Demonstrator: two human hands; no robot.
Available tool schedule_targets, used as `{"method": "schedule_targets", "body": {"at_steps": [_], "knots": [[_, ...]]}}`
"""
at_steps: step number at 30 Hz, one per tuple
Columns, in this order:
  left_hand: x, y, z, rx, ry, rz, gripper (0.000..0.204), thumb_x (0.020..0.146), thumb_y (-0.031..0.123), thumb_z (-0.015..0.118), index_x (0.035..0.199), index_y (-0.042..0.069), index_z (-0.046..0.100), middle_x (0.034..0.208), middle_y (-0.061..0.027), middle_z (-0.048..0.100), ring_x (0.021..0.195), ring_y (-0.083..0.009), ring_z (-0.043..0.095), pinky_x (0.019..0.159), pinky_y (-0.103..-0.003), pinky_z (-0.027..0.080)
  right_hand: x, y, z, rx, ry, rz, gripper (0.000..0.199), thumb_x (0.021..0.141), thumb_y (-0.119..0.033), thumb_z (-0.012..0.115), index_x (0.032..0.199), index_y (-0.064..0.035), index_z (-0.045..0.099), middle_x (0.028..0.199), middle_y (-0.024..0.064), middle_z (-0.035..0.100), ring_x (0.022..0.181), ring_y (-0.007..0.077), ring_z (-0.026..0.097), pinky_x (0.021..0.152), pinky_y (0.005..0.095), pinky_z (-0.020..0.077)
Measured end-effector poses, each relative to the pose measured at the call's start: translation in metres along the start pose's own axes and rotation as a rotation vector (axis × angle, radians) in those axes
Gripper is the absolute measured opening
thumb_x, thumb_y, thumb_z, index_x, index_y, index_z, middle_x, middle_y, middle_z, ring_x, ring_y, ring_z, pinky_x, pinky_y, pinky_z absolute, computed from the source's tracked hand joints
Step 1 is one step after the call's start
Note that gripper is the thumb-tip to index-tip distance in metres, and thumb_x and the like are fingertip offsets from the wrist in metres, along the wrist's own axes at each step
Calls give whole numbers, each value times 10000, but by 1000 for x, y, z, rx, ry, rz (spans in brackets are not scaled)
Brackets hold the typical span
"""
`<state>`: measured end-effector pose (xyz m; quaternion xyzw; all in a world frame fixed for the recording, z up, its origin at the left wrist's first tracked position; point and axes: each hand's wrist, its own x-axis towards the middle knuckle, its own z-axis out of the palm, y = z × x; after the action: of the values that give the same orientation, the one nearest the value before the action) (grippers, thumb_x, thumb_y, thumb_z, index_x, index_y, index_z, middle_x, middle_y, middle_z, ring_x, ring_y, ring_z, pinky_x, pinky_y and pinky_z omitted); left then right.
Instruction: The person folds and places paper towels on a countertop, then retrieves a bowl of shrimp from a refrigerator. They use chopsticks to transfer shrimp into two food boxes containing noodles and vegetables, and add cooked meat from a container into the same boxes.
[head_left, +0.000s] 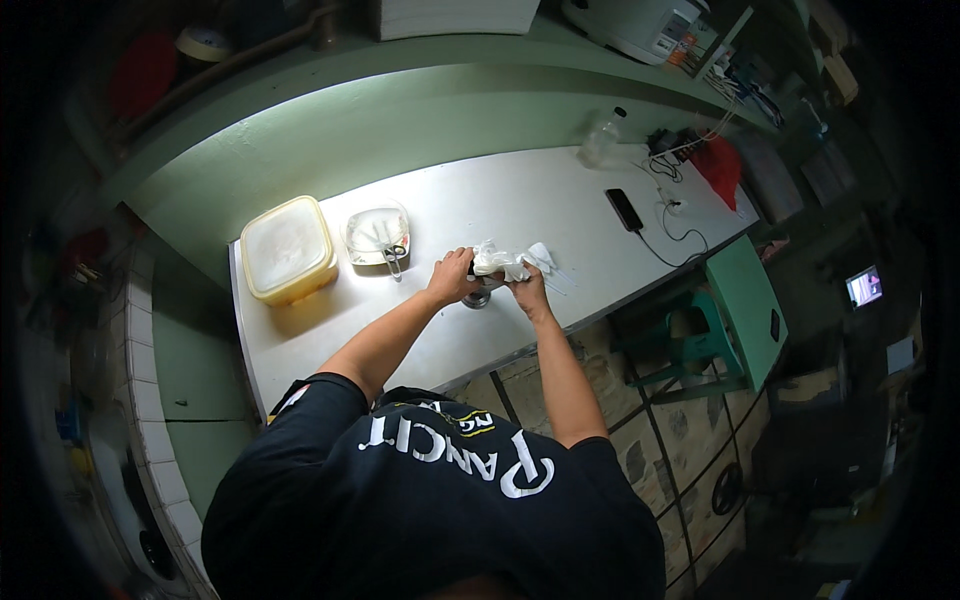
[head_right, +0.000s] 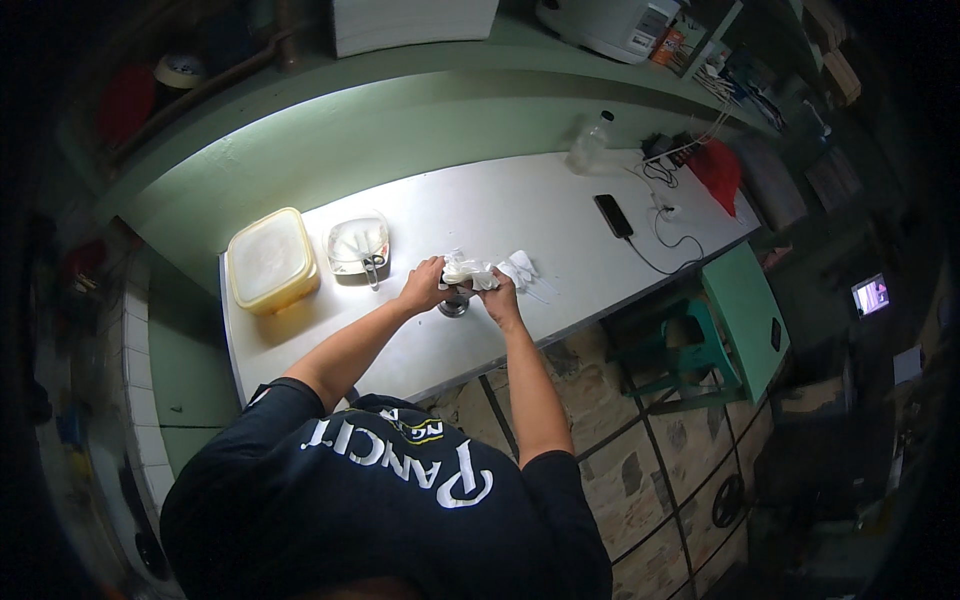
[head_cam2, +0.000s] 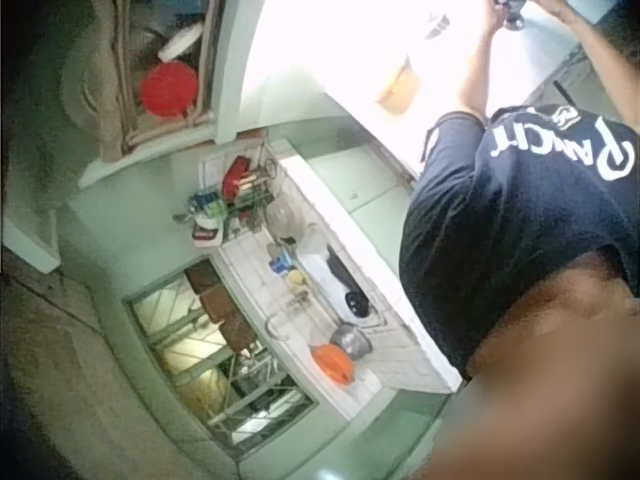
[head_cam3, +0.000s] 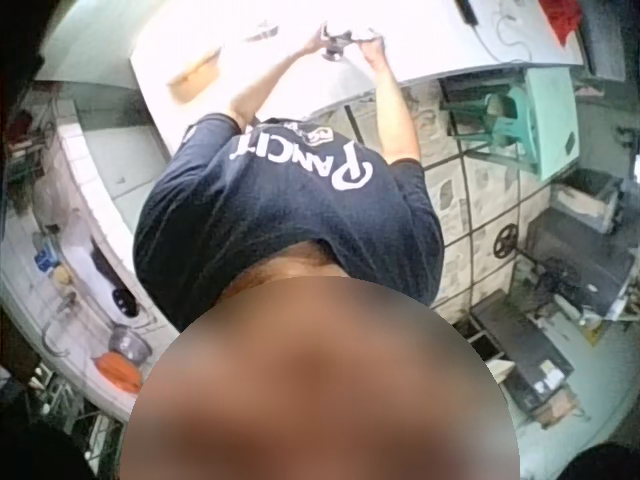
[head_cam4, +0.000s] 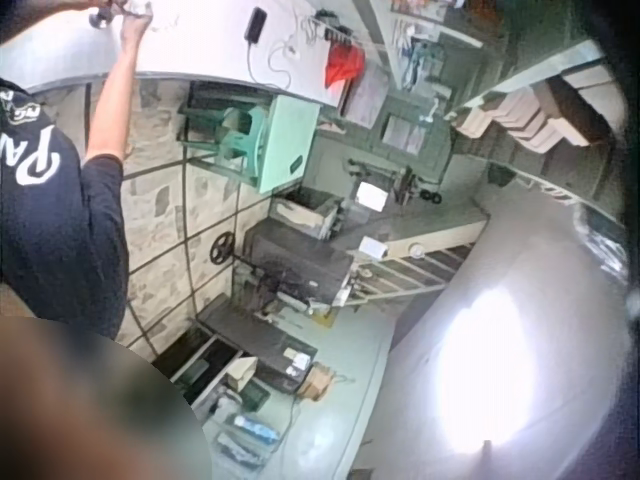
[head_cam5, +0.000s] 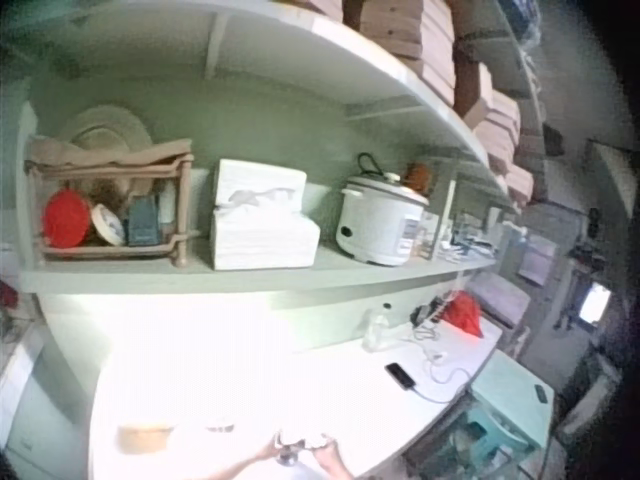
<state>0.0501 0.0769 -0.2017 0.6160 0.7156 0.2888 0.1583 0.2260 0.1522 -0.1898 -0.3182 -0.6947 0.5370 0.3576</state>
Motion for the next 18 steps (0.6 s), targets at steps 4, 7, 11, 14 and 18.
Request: {"method": "schedule_targets", "body": {"at_steps": [4,7,11,14,18], "knots": [[0,6,7,82,47,-62,593,672,274,759,1155,66,485,1110,-115,548,1082,-325,526,831,-508,450,2,1,-1,-73,-1,-25,224,748,7,750,930,-27,623,877,22,647,830,100,582,744,259,481],[-1,6,9,33,44,-48,604,662,284,771,1164,80,505,1103,-110,560,1075,-318,537,837,-501,454,3,18,-5,-145,41,-114,257,727,-13,774,907,-33,591,838,14,622,799,112,574,729,268,481],[0,-15,5,-72,-56,36,579,664,288,783,1160,94,555,1082,-115,600,1050,-321,558,857,-461,463,10,23,-10,-237,-25,-47,319,700,-52,807,932,-40,589,848,26,614,807,134,577,738,284,485],[1,-15,1,-169,-74,69,552,673,264,783,1151,82,577,1035,-131,642,990,-335,596,851,-415,478,15,28,-10,-230,-47,94,372,685,-72,822,987,-44,608,861,33,617,823,141,583,751,286,488],[-2,-21,-6,-227,-115,46,548,677,240,768,1163,97,558,1035,-123,668,969,-339,620,833,-423,489,14,-5,-3,-152,-108,15,409,700,-110,822,1055,-54,628,887,31,613,836,146,585,765,287,488]]}}
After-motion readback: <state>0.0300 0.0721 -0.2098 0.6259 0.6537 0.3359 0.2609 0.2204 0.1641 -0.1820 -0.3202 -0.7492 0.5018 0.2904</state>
